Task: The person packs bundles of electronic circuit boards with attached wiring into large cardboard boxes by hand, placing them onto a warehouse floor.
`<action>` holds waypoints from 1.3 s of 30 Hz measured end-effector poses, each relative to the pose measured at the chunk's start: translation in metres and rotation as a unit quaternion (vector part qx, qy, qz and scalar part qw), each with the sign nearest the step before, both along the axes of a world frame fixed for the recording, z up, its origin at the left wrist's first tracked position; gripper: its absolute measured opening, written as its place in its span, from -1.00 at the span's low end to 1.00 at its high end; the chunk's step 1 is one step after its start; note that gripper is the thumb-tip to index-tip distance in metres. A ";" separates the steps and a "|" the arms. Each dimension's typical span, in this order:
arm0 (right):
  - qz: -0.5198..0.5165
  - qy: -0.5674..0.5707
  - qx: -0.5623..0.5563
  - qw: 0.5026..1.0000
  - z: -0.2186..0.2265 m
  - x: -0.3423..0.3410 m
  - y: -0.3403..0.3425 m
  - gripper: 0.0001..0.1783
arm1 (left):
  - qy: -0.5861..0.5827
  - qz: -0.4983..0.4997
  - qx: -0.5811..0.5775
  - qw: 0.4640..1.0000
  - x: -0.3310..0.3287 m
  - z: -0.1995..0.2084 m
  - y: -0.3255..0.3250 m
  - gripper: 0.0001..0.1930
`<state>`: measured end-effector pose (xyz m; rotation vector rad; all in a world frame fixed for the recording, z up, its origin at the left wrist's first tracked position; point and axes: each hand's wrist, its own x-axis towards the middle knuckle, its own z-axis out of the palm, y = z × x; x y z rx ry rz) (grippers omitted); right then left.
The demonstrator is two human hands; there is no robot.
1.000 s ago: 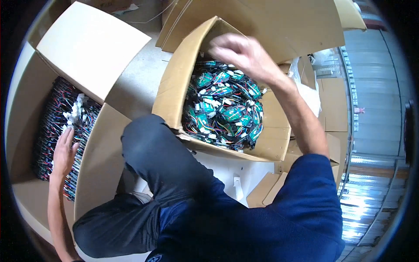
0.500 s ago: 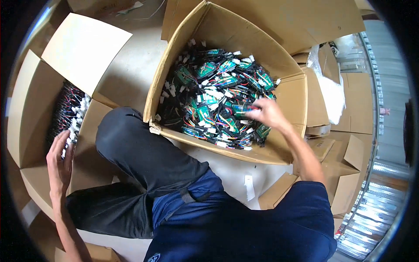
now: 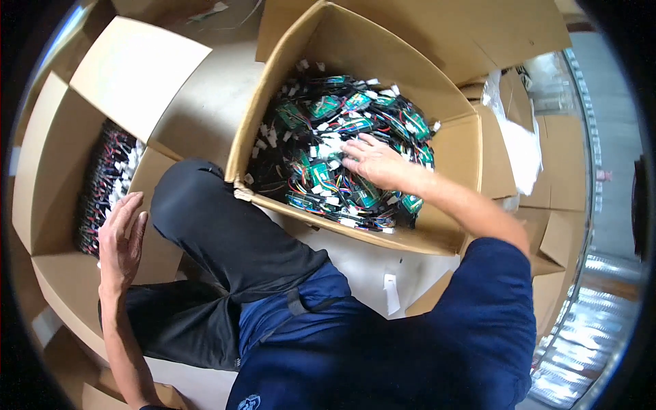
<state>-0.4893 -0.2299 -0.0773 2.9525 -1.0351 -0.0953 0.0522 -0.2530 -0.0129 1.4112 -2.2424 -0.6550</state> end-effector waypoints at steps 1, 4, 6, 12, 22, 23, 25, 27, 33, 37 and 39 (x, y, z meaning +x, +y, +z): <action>-0.189 0.031 0.101 0.976 0.009 0.015 -0.001 -0.80 | -0.013 -0.010 -0.020 1.000 -0.002 0.009 0.003 -0.74; -0.493 0.041 0.218 0.842 -0.001 0.015 0.020 -0.41 | -0.021 -0.012 -0.052 0.998 0.005 0.020 0.006 -0.71; -0.556 0.112 0.274 0.776 -0.019 0.035 0.012 -0.15 | -0.029 0.002 -0.043 0.999 0.018 0.021 0.011 -0.71; -0.619 0.102 0.181 0.757 -0.083 0.063 0.000 -0.04 | -0.010 -0.091 -0.095 0.991 0.011 0.013 0.010 -0.65; -0.622 -0.070 0.192 0.756 -0.117 0.049 -0.011 -0.19 | 0.002 -0.090 -0.155 0.984 0.026 0.030 0.026 -0.64; -0.626 -0.085 0.229 0.741 -0.117 0.040 -0.012 -0.20 | 0.005 -0.088 -0.159 0.983 0.025 0.029 0.025 -0.64; -0.634 -0.097 0.234 0.731 -0.118 0.050 -0.016 -0.23 | 0.004 -0.094 -0.161 0.982 0.027 0.027 0.026 -0.66; -0.669 -0.087 0.214 0.707 -0.113 0.050 -0.010 -0.25 | 0.000 -0.089 -0.154 0.984 0.026 0.025 0.025 -0.67; -0.530 -0.289 0.233 0.763 0.013 0.039 0.023 -0.56 | -0.028 -0.071 -0.130 0.989 0.040 0.011 0.019 -0.70; -0.510 -0.474 0.144 0.704 0.100 -0.020 0.030 -0.76 | -0.008 -0.059 -0.100 0.993 0.028 0.015 0.014 -0.73; -0.465 -0.507 0.135 0.713 0.126 -0.031 0.027 -0.74 | 0.027 -0.051 -0.061 0.996 0.017 0.018 0.011 -0.77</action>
